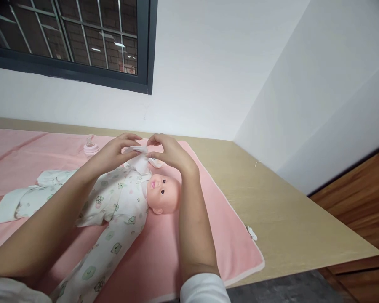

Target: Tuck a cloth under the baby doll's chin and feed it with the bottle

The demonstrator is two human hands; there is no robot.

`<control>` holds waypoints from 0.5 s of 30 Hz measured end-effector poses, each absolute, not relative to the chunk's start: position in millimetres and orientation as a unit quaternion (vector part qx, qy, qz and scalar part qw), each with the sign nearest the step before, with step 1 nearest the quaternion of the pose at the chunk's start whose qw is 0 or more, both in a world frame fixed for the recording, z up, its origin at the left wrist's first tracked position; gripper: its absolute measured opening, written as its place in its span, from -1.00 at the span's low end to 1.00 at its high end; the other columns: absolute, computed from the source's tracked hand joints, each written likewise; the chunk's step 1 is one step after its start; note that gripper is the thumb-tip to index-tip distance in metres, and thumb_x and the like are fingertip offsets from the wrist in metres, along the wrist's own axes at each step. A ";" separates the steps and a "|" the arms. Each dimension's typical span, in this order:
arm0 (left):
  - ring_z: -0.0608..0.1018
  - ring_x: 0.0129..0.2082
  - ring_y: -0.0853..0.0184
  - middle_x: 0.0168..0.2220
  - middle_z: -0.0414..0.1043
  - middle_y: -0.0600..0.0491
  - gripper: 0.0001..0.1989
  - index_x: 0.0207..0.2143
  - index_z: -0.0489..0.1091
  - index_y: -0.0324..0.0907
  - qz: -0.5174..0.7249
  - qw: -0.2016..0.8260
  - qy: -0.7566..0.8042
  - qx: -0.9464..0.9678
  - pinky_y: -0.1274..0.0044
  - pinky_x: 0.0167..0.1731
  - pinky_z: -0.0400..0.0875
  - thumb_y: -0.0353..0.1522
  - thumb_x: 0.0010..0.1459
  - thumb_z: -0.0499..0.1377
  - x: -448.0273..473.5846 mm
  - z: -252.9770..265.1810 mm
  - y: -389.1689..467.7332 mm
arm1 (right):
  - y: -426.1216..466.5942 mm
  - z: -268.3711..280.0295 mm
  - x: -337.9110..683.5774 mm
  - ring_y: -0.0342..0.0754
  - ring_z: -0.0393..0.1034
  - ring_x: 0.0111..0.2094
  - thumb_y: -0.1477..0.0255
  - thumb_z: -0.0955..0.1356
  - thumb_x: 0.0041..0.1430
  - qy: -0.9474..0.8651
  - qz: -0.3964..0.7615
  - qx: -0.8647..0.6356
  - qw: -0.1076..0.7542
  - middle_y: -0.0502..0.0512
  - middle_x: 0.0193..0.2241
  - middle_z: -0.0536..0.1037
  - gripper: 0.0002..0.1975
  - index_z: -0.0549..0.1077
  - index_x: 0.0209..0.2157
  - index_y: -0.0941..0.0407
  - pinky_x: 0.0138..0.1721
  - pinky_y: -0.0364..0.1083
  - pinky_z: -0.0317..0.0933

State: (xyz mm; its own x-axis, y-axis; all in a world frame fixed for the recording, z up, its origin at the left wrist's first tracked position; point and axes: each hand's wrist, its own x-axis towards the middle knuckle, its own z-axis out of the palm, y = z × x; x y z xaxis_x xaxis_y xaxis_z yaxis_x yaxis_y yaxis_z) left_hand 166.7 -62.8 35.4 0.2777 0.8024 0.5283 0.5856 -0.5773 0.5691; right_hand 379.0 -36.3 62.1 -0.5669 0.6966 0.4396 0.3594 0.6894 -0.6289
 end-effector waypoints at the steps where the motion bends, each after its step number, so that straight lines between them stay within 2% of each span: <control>1: 0.42 0.15 0.13 0.14 0.39 -0.06 -0.76 -0.19 0.58 -0.11 0.401 0.136 0.436 0.794 0.26 0.21 0.27 -0.26 0.20 0.15 166.3 35.0 -62.7 | -35.4 61.3 378.9 0.07 0.41 -0.02 0.37 0.50 0.02 -0.852 0.250 -0.303 0.346 0.08 -0.12 0.52 -0.75 0.54 -0.21 0.03 0.12 0.12 0.24; 4: 0.42 0.16 0.13 0.15 0.38 -0.07 -0.74 -0.16 0.58 -0.10 0.387 0.145 0.431 0.802 0.25 0.23 0.24 -0.24 0.22 0.15 165.4 34.3 -62.6 | -34.2 59.7 377.9 0.07 0.41 -0.02 0.42 0.51 0.00 -0.859 0.262 -0.295 0.325 0.07 -0.10 0.51 -0.72 0.55 -0.19 0.01 0.10 0.12 0.24; 9: 0.43 0.15 0.14 0.14 0.39 -0.06 -0.74 -0.16 0.57 -0.12 0.387 0.142 0.438 0.799 0.29 0.21 0.28 -0.25 0.22 0.15 163.9 33.9 -61.3 | -36.3 61.1 375.1 0.08 0.40 -0.10 0.37 0.50 0.00 -0.854 0.207 -0.372 0.300 0.07 -0.23 0.53 -0.85 0.53 -0.37 0.08 0.02 0.09 0.23; 15: 0.46 0.12 0.13 0.11 0.43 -0.08 -0.71 -0.13 0.55 -0.17 0.388 0.126 0.450 0.794 0.31 0.18 0.32 -0.22 0.20 0.18 158.5 34.7 -57.0 | -34.4 62.2 376.8 0.00 0.42 -0.21 0.26 0.42 0.12 -0.855 0.232 -0.342 0.312 0.03 -0.36 0.54 -0.79 0.49 -0.45 0.11 -0.08 0.00 0.24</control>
